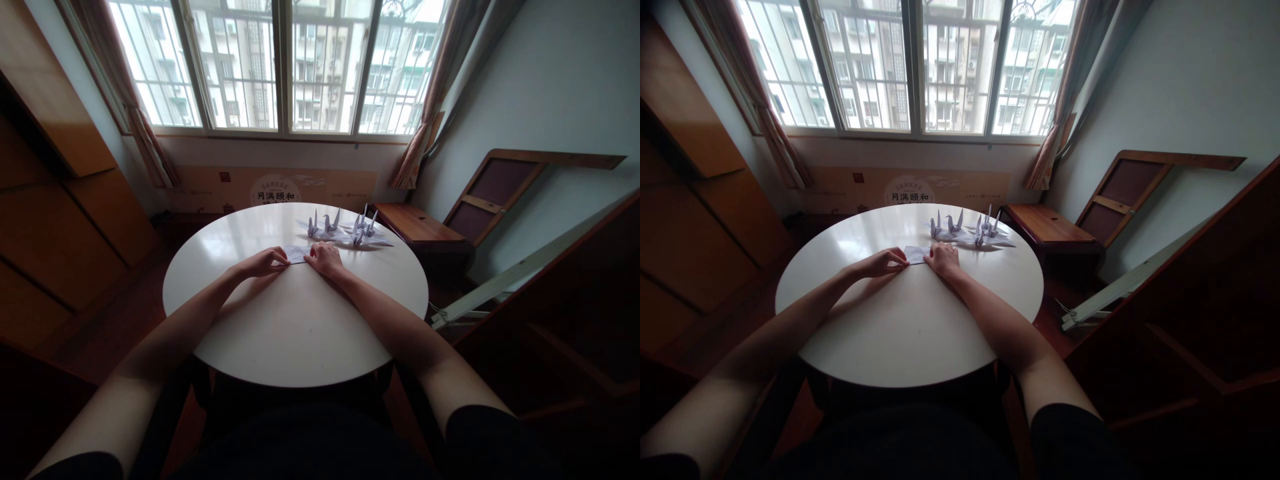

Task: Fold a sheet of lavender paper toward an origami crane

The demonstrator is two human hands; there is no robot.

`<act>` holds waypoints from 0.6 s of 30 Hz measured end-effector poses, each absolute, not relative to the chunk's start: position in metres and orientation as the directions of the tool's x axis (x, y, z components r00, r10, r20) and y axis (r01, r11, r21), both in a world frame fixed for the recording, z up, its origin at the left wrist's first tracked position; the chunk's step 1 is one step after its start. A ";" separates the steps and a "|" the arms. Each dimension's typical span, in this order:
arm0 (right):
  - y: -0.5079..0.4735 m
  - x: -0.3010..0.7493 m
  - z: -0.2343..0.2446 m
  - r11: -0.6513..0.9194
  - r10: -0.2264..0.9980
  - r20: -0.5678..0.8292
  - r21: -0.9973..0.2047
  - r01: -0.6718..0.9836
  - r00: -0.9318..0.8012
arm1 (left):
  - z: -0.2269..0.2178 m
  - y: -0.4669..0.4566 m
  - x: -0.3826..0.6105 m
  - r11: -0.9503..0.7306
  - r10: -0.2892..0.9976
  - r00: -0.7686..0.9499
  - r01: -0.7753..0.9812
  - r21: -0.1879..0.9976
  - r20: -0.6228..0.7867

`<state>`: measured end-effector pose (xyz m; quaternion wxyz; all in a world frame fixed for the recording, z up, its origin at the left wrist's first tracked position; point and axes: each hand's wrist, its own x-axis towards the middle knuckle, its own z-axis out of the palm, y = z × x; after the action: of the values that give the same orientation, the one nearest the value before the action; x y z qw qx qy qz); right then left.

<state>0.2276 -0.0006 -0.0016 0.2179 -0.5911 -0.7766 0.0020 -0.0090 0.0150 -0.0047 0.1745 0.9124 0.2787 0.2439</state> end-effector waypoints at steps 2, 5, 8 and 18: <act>-0.001 0.229 -0.001 0.325 0.903 0.371 -0.262 0.909 -0.216 | -0.006 0.016 -0.009 -0.792 0.583 0.729 0.411 0.451 0.360; -0.003 0.230 0.001 0.466 0.828 0.460 -0.245 0.850 -0.321 | -0.007 0.016 -0.010 -0.789 0.589 0.724 0.419 0.449 0.360; -0.008 0.226 0.001 0.642 0.726 0.483 -0.221 0.734 -0.490 | -0.006 0.015 -0.009 -0.783 0.597 0.722 0.430 0.449 0.351; -0.006 0.231 0.008 0.638 0.767 0.333 -0.296 0.711 -0.549 | 0.004 0.010 -0.011 -0.738 0.636 0.718 0.458 0.495 0.283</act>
<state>0.2310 -0.0058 0.0080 0.2201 -0.4209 -0.8777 0.0631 -0.0108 0.0100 0.0037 0.1992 0.9051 0.3023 0.2229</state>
